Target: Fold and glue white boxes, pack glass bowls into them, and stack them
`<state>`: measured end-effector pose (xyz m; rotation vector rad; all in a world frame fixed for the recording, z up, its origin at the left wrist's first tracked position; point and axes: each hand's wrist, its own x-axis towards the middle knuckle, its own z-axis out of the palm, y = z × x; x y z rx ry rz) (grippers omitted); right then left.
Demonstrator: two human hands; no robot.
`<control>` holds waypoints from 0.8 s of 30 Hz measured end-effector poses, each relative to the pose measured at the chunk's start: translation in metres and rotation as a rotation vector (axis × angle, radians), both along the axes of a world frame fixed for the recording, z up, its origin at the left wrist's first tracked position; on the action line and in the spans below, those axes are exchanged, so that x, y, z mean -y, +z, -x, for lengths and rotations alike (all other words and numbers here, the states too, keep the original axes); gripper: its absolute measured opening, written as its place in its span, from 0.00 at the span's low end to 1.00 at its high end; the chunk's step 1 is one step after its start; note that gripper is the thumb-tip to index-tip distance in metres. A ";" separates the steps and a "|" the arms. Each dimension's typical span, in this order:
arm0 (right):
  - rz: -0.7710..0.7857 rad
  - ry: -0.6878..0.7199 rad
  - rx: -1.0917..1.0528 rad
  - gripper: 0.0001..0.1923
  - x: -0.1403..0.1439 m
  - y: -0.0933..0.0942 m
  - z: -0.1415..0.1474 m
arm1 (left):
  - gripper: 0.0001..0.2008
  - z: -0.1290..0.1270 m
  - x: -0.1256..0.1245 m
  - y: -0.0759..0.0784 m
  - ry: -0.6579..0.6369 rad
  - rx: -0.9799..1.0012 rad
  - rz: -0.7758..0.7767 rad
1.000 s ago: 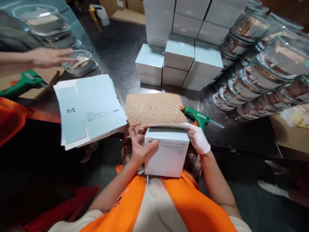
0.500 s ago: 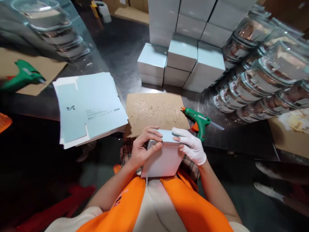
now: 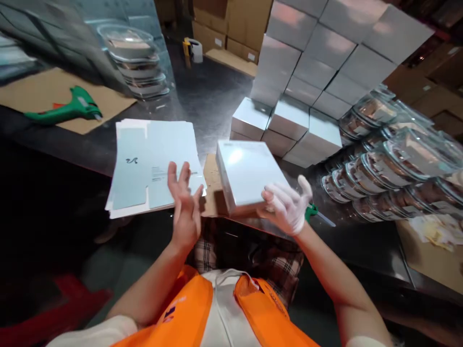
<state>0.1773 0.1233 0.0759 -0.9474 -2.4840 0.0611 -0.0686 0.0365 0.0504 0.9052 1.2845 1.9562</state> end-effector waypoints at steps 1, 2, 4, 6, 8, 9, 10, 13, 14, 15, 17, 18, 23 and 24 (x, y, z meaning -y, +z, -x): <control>-0.108 -0.003 0.059 0.22 -0.030 0.015 0.018 | 0.42 0.004 0.008 0.003 0.040 -0.084 -0.057; -0.170 -0.035 0.113 0.25 -0.061 0.029 0.037 | 0.41 0.009 0.015 0.006 0.064 -0.158 -0.104; -0.243 -0.124 0.159 0.30 -0.121 0.049 0.075 | 0.39 0.020 0.027 0.011 0.095 -0.288 -0.145; -0.255 -0.196 0.180 0.34 -0.170 0.061 0.107 | 0.36 0.039 0.031 0.014 0.142 -0.438 -0.093; -0.229 -0.270 0.180 0.28 -0.204 0.065 0.128 | 0.34 0.069 0.029 0.018 0.206 -0.611 0.038; -0.211 -0.295 0.180 0.26 -0.215 0.065 0.135 | 0.34 0.088 0.025 0.019 0.247 -0.683 0.118; -0.195 -0.311 0.178 0.26 -0.221 0.064 0.139 | 0.33 0.109 0.022 0.021 0.295 -0.739 0.206; -0.174 -0.320 0.176 0.28 -0.210 0.053 0.135 | 0.32 0.168 0.007 0.021 0.439 -0.742 0.496; -0.173 -0.335 0.166 0.33 -0.197 0.046 0.129 | 0.32 0.183 0.001 0.018 0.469 -0.707 0.593; -0.173 -0.350 0.155 0.37 -0.180 0.038 0.120 | 0.32 0.193 -0.004 0.014 0.452 -0.684 0.684; -0.172 -0.357 0.133 0.39 -0.133 0.019 0.093 | 0.30 0.204 -0.013 0.003 0.372 -0.682 0.802; -0.170 -0.324 0.131 0.37 -0.106 0.008 0.076 | 0.27 0.206 -0.016 -0.003 0.329 -0.701 0.837; -0.204 -0.162 -0.026 0.24 0.030 -0.040 -0.016 | 0.24 0.190 -0.001 0.000 0.488 -0.761 0.766; -0.197 -0.158 -0.093 0.25 0.051 -0.044 -0.030 | 0.29 0.182 0.009 0.007 0.547 -0.743 0.653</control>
